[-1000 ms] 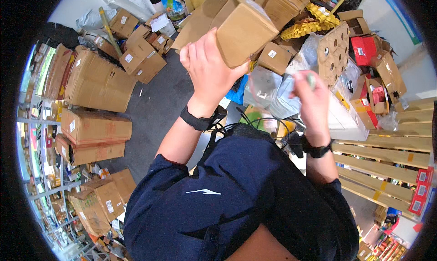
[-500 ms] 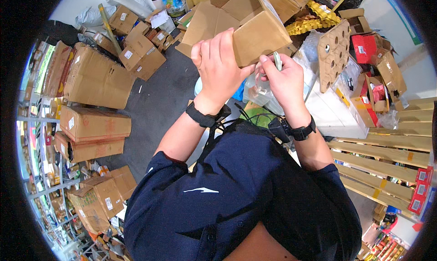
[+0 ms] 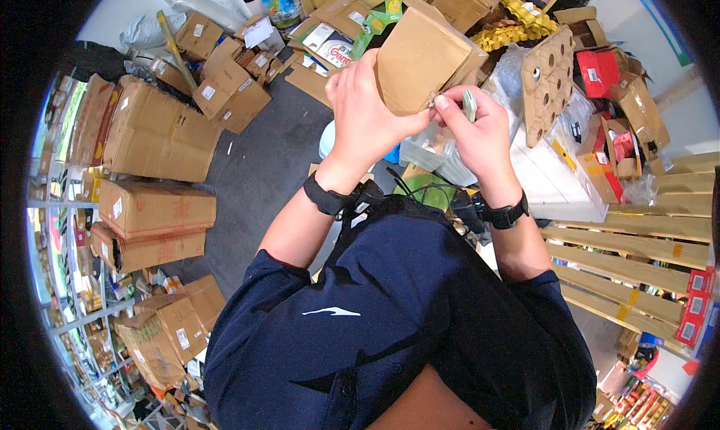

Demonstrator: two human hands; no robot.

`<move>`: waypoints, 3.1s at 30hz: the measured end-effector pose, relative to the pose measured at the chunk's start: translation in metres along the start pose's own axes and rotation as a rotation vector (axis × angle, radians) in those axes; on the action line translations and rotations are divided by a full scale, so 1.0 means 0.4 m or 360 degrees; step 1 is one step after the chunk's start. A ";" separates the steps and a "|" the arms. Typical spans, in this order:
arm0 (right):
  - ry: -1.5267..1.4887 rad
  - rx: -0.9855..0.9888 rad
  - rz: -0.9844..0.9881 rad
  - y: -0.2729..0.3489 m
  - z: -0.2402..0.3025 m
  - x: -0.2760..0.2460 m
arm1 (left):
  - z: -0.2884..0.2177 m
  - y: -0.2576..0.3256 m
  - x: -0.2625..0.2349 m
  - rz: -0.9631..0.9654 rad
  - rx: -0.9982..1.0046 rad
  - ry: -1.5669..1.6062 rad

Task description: The person folds a flat cardboard box into shape and then applies tape to the edges by hand to seal it. They also move several other cardboard boxes and packages aside to clear a workspace on the floor.

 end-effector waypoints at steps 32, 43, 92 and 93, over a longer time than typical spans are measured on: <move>0.0236 0.0325 -0.0128 0.056 -0.175 -0.438 | 0.296 -0.004 -0.083 0.0076 -0.0889 0.1208; -0.0862 0.0570 -0.0254 0.090 -0.274 -0.460 | 0.301 0.000 -0.069 0.0064 -0.0917 0.1080; 0.0715 -0.0456 -0.0502 -0.025 -0.028 -0.100 | 0.052 0.071 -0.012 0.0363 -0.0573 0.1002; 0.0846 -0.0563 -0.0441 -0.025 -0.025 -0.103 | 0.069 0.078 -0.004 0.0308 -0.0544 0.0949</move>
Point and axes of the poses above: each hand's wrist, its own y-axis away from the middle knuckle, its own x-axis out of the palm, z = x × y, the point moved 3 cm from there along -y, towards the middle knuckle, and after that the axes turned 6 degrees about -y, right-handed, at the moved point
